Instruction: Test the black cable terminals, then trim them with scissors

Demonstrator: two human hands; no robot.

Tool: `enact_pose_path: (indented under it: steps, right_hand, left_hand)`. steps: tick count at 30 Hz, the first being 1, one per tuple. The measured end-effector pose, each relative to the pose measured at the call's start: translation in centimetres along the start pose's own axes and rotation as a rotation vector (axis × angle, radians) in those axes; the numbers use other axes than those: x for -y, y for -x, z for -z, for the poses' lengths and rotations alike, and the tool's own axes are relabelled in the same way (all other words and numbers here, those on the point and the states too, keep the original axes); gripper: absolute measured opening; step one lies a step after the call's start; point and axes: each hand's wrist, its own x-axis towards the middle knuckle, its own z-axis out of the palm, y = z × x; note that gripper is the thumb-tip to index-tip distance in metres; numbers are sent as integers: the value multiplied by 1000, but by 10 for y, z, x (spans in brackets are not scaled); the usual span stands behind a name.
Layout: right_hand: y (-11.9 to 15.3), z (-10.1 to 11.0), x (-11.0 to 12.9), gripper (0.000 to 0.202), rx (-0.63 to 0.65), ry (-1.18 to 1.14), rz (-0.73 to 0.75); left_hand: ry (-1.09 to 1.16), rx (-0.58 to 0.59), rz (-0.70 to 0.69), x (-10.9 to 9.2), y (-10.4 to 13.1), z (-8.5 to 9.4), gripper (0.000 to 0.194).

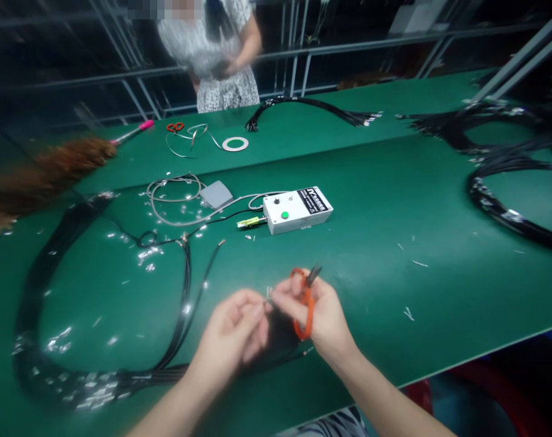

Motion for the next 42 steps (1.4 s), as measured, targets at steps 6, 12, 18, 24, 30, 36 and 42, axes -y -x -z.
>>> enact_pose_path:
  steps: [6, 12, 18, 24, 30, 36, 42]
  right_hand:
    - [3, -3, -3, 36, -15, 9, 32]
    - [12, -10, -8, 35, -63, 70, 142]
    - [7, 2, -8, 23, 28, 420, 223]
    - [-1, 21, 0, 34, 50, 1199, 419]
    - [-4, 18, -5, 40, 41, 1402, 573]
    - [-7, 15, -4, 43, 34, 1442, 621]
    - [-7, 14, -2, 43, 35, 1437, 680]
  left_hand:
    - [-96, -58, -136, 6, 5, -2, 34]
    - [-499, -132, -339, 20, 7, -1, 33]
    - [-181, -158, -195, 12, 7, 0, 42]
    - [56, -145, -160, 0, 9, 7, 44]
    - [102, -146, -161, -2, 7, 6, 45]
    - [109, -139, -151, -1, 8, 6, 45]
    - [105, -126, -133, -1, 7, 5, 45]
